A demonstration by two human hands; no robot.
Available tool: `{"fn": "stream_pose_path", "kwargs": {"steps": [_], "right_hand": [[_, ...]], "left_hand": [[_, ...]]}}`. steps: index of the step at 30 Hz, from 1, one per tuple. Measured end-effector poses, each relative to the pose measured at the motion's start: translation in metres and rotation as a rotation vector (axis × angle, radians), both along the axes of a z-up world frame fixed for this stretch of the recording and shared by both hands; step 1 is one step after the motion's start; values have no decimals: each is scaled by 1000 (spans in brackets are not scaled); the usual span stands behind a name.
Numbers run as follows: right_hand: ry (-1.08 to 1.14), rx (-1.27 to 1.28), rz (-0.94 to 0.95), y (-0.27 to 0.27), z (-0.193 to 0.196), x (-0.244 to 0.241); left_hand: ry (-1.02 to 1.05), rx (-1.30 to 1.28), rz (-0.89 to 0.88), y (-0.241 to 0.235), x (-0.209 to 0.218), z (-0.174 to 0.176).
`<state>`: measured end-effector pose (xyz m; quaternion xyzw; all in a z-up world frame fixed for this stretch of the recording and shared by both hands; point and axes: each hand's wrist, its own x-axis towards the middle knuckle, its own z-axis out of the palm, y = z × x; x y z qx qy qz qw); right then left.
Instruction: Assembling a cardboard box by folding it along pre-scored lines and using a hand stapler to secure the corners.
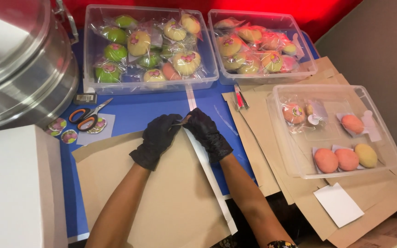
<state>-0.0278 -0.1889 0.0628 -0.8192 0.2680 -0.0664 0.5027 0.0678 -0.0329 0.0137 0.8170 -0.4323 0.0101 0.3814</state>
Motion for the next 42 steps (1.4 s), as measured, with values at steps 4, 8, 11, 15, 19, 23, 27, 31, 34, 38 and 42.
{"fn": "stream_pose_path", "kwargs": {"steps": [4, 8, 11, 15, 19, 23, 27, 31, 34, 38, 42], "right_hand": [[-45, -226, 94, -4, -25, 1], [-99, -494, 139, -16, -37, -2], [-398, -311, 82, -34, -56, 0], [-467, -1119, 23, -42, -63, -2], [-377, -849, -66, -31, -31, -14], [-201, -237, -185, -10, 18, -20], [-184, -11, -206, -15, 7, -15], [-133, 17, -166, -28, -22, -9], [-19, -12, -150, -28, -13, -6], [139, -115, -108, -41, -32, 8], [114, -20, -161, -39, -25, 9]], "left_hand": [[-40, 5, 50, -1, 2, -10], [4, 225, 27, 3, 21, -17], [-10, 365, 32, 9, 43, -24], [-161, 348, -8, 0, 38, -35], [-220, 285, -12, -1, 34, -49], [-262, 277, 3, 4, 28, -44], [-366, 249, 42, 3, 31, -48], [-423, 223, 21, 7, 32, -49], [-567, 157, 12, 10, 34, -42], [-609, 96, -66, 15, 38, -41], [-609, 102, -72, 18, 39, -37]]}}
